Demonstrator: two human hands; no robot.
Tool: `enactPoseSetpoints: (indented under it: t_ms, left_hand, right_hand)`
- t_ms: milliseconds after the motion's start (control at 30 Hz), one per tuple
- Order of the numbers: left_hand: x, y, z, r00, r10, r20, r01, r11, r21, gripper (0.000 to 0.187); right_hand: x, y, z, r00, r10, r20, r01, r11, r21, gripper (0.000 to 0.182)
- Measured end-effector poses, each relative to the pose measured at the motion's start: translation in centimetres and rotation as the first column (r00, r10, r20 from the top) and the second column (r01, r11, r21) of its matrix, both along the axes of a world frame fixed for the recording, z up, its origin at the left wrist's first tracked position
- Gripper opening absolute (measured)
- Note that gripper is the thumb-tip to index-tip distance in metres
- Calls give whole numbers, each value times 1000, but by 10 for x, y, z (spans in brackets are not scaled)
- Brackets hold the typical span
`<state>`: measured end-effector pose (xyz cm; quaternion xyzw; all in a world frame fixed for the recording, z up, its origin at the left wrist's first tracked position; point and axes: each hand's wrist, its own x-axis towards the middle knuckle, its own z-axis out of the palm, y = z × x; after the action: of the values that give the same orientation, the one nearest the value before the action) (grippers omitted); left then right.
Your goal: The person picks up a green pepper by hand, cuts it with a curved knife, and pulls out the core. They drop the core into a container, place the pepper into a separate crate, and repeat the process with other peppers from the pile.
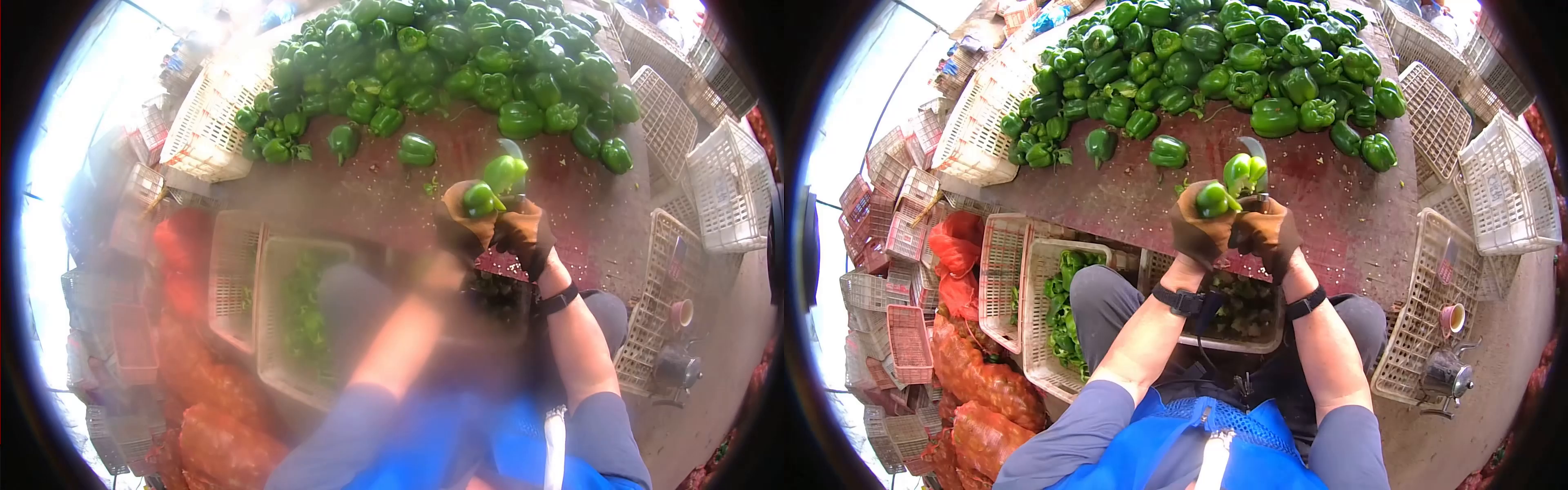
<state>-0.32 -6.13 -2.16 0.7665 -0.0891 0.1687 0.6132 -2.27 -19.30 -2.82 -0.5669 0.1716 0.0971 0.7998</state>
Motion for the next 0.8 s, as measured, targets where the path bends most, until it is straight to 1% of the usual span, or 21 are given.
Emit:
enactPoseSetpoints:
  t_ms: [33,67,100,133,167,200,267,300,367,400,433,500,533,567,600,667,700,733,767,800]
  left_hand:
    - [4,-1,-3,995,-39,-94,18,976,-217,24]
    - [10,-1,-5,980,-96,-175,13,905,-425,23]
    - [17,0,-9,956,-169,-240,-15,791,-612,22]
    - [24,6,-16,969,-123,-215,-12,845,-535,23]
    - [23,10,-24,984,-125,-129,60,905,-422,22]
    - [19,15,-15,990,-134,-42,117,949,-293,22]
    - [12,22,8,961,-194,-199,55,835,-547,19]
    - [16,29,3,968,-177,-176,53,836,-546,20]
    - [20,56,-12,985,-107,-132,21,848,-529,20]
    - [18,74,-12,977,-139,-161,38,858,-512,24]
    - [13,90,9,959,-152,-238,-25,794,-608,25]
    - [15,135,12,952,-130,-278,-108,705,-701,24]
    - [17,160,8,962,-106,-251,-127,640,-758,25]
    - [20,186,13,966,-87,-244,-152,571,-807,27]
    - [18,213,24,970,9,-245,-207,565,-799,29]
    - [20,299,18,986,45,-162,-158,577,-801,30]
    - [4,307,56,927,227,-297,-371,454,-810,29]
    - [-2,354,58,924,211,-318,-380,432,-818,30]
    - [8,429,29,975,169,-145,-207,450,-868,32]
    - [-4,452,33,943,295,-154,-278,444,-852,37]
  right_hand:
    - [-1,0,4,999,-31,9,30,999,19,28]
    - [0,0,6,998,-59,20,59,998,37,28]
    - [1,0,1,994,-105,33,103,993,62,29]
    - [2,0,-7,988,-149,43,145,986,85,29]
    - [2,-1,-13,980,-194,52,187,976,111,29]
    - [1,-2,-11,982,-169,84,165,985,53,34]
    - [-3,-3,-5,987,-119,107,120,993,-5,39]
    - [-1,0,-4,989,-74,125,78,997,-23,41]
    - [-1,-7,-18,976,90,199,-98,995,31,44]
    - [-4,-2,-15,971,146,190,-149,989,4,44]
    - [-7,1,-8,964,196,180,-194,981,-29,43]
    - [-12,8,-6,930,346,123,-339,938,-77,41]
    - [-13,9,-9,914,392,103,-389,920,-48,38]
    - [-18,13,-2,908,407,100,-412,911,26,36]
    - [-21,13,-7,898,432,86,-434,901,9,36]
    - [-21,13,-14,888,454,70,-454,891,-29,36]
    - [-22,13,-15,889,452,69,-449,892,-56,36]
    - [-23,13,-14,893,446,65,-441,894,-84,36]
    - [-24,13,-12,895,442,52,-438,895,-79,37]
    - [-24,13,-10,898,438,41,-434,898,-75,37]
